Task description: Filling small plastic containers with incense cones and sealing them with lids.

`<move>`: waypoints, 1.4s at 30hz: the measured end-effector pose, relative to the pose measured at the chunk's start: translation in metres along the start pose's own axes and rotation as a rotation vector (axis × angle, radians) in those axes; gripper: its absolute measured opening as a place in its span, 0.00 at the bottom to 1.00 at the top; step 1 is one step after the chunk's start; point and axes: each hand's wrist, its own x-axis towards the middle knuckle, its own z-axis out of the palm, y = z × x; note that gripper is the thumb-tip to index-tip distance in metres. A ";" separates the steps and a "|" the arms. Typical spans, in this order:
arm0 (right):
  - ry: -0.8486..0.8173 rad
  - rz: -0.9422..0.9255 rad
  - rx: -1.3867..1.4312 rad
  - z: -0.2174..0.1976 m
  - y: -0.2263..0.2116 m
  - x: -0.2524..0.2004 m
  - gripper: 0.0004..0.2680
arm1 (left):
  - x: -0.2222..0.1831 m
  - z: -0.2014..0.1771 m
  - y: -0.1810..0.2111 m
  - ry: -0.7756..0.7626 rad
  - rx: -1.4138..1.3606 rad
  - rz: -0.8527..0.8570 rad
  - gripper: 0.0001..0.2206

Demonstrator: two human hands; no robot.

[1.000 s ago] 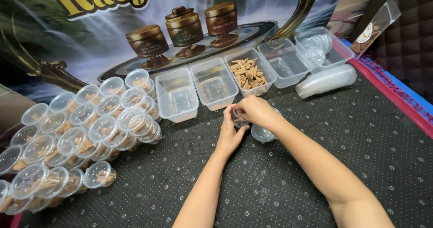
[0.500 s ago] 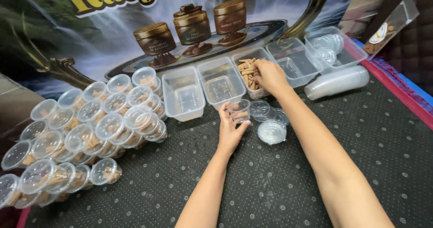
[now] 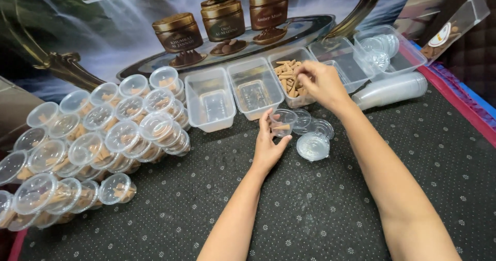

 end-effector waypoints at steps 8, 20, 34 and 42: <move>-0.502 0.052 0.075 -0.015 -0.056 -0.028 0.05 | -0.003 0.000 0.002 -0.061 0.007 0.030 0.43; -0.710 0.076 -0.027 0.016 -0.036 -0.024 0.02 | -0.004 0.000 0.008 -0.116 -0.009 -0.011 0.43; -0.044 0.130 -0.217 0.026 0.092 0.034 0.03 | 0.004 -0.002 -0.019 0.047 -0.192 -0.021 0.41; -0.172 0.323 -0.582 0.064 0.120 0.057 0.08 | 0.001 -0.001 -0.013 0.020 -0.104 -0.008 0.40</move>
